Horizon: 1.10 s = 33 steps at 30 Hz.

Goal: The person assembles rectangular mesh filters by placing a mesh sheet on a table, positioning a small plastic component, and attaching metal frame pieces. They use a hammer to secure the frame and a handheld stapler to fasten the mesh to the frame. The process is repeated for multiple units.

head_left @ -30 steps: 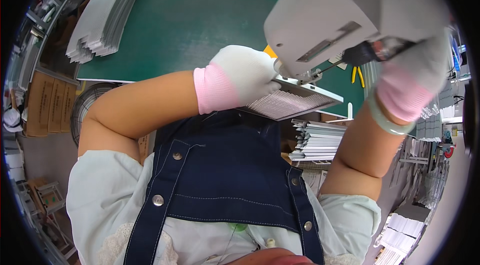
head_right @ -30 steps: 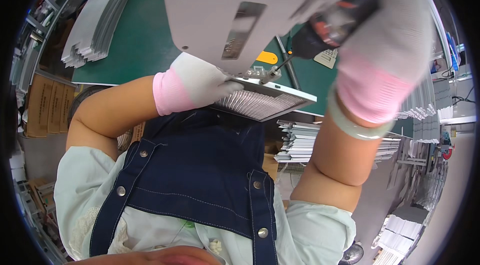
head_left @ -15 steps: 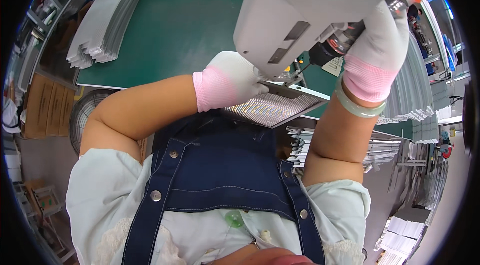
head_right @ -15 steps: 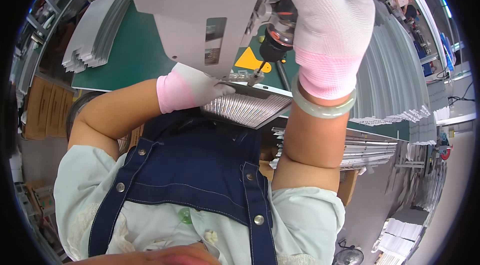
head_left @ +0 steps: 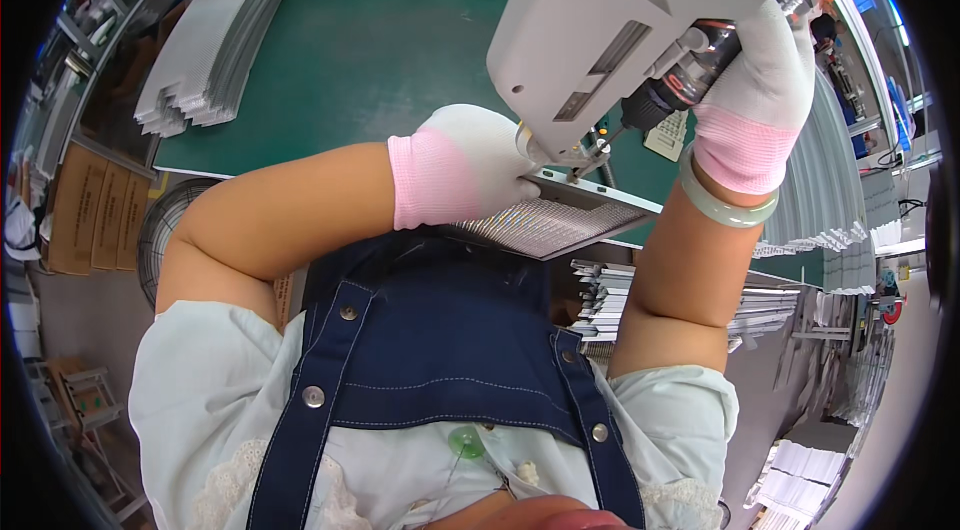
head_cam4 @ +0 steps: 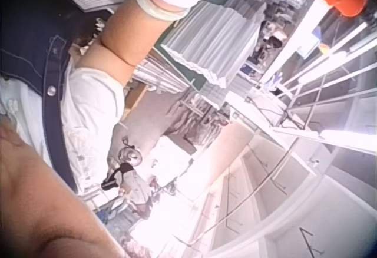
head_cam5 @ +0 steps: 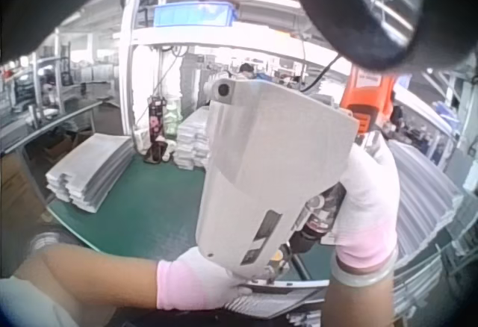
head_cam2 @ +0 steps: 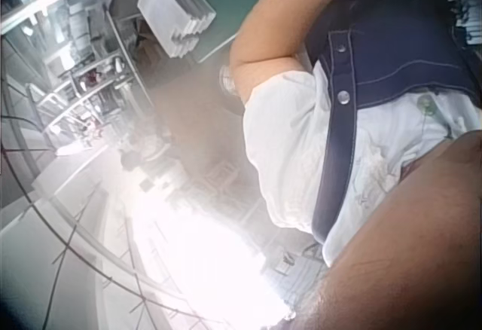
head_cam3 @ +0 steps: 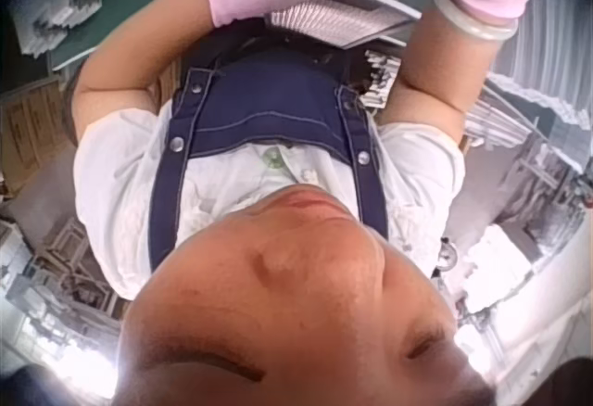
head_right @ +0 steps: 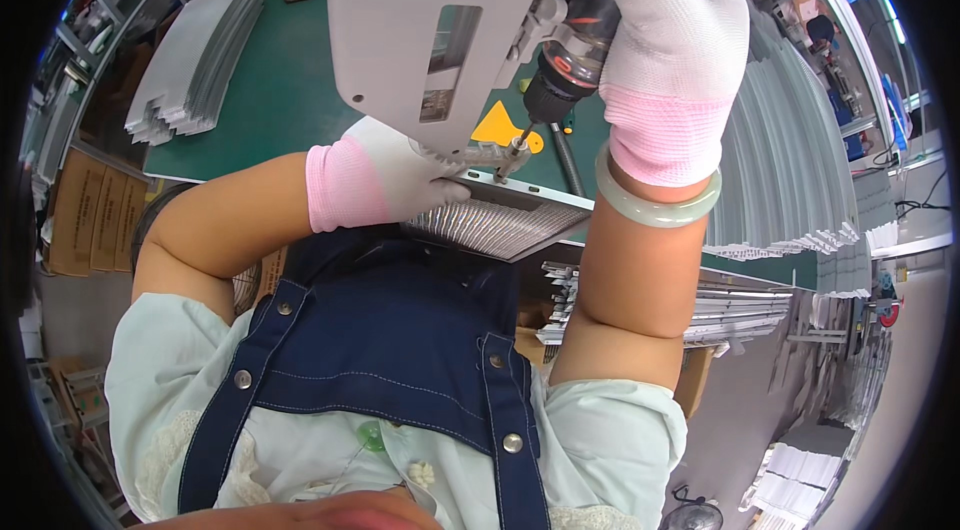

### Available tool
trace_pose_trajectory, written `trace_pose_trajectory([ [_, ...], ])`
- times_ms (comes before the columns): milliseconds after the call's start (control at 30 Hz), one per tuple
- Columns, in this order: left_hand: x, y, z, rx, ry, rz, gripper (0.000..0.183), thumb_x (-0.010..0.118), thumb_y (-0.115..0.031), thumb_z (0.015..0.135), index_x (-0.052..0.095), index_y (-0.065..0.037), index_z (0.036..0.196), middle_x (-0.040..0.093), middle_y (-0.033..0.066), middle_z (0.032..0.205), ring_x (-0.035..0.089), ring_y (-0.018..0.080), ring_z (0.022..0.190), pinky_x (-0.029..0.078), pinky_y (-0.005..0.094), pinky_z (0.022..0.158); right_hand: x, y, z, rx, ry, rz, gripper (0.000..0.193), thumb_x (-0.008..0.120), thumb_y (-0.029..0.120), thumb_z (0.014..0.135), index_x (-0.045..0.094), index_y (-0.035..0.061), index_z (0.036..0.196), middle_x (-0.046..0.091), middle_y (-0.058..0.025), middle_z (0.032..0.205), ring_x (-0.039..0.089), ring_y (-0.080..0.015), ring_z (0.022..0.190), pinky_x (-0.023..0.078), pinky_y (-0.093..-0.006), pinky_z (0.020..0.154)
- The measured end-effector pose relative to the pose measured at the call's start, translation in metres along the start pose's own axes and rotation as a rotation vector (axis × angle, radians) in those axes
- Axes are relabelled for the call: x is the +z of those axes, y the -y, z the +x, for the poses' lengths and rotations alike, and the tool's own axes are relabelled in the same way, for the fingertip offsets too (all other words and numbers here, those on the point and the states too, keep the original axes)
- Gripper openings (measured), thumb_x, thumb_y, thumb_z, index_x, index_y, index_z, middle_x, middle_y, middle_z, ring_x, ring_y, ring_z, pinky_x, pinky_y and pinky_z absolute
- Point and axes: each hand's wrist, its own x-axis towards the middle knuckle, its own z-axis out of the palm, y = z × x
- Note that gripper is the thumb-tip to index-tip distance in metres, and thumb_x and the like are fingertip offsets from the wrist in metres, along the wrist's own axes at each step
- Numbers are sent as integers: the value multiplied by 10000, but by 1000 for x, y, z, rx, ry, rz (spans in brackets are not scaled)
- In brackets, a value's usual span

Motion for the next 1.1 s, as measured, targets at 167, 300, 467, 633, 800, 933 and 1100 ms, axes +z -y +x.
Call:
trace_pose_trajectory([
  [167,12,-10,5,-6,-141,34,245,580,-275,909,645,-132,1097,681,100,853,680,305,821,558,423,716,7,-6,1,-102,338,201,186,637,119,915,645,16,1070,686,-22,947,640,-91,828,506,-223,728],
  [300,21,-5,13,121,-230,93,213,572,-244,915,642,-124,1076,683,117,863,683,312,804,554,433,708,-8,2,15,-234,414,193,195,611,118,930,639,7,1088,683,-37,978,641,-115,875,512,-246,787],
  [467,2,-5,21,-80,71,-97,165,592,-216,904,636,-96,1008,675,134,832,684,326,784,549,444,707,-29,29,46,-331,229,56,202,610,129,933,636,5,1091,684,-45,972,644,-127,858,519,-256,773],
  [633,-8,-11,25,-162,234,-48,248,629,-216,869,636,-81,1076,647,149,814,661,349,803,527,450,730,-35,33,51,-317,207,-27,206,620,137,927,635,7,1086,686,-49,957,648,-129,830,524,-260,742],
  [800,1,-5,20,-99,146,1,217,614,-227,883,655,-70,1026,662,151,876,670,336,816,539,449,739,-32,25,49,-287,237,-42,210,629,145,921,634,9,1081,688,-53,942,651,-131,803,529,-263,711],
  [933,10,0,17,-48,40,-33,219,579,-252,918,671,-54,934,665,156,789,676,338,768,544,462,724,-32,20,46,-267,237,-48,214,637,152,916,634,10,1076,690,-56,929,654,-133,781,533,-266,686],
  [1100,7,1,16,-54,79,-54,240,584,-262,915,689,-46,932,666,154,794,673,341,772,543,457,731,-33,19,41,-244,233,-49,219,647,160,911,633,12,1071,692,-60,914,657,-135,754,538,-270,655],
])
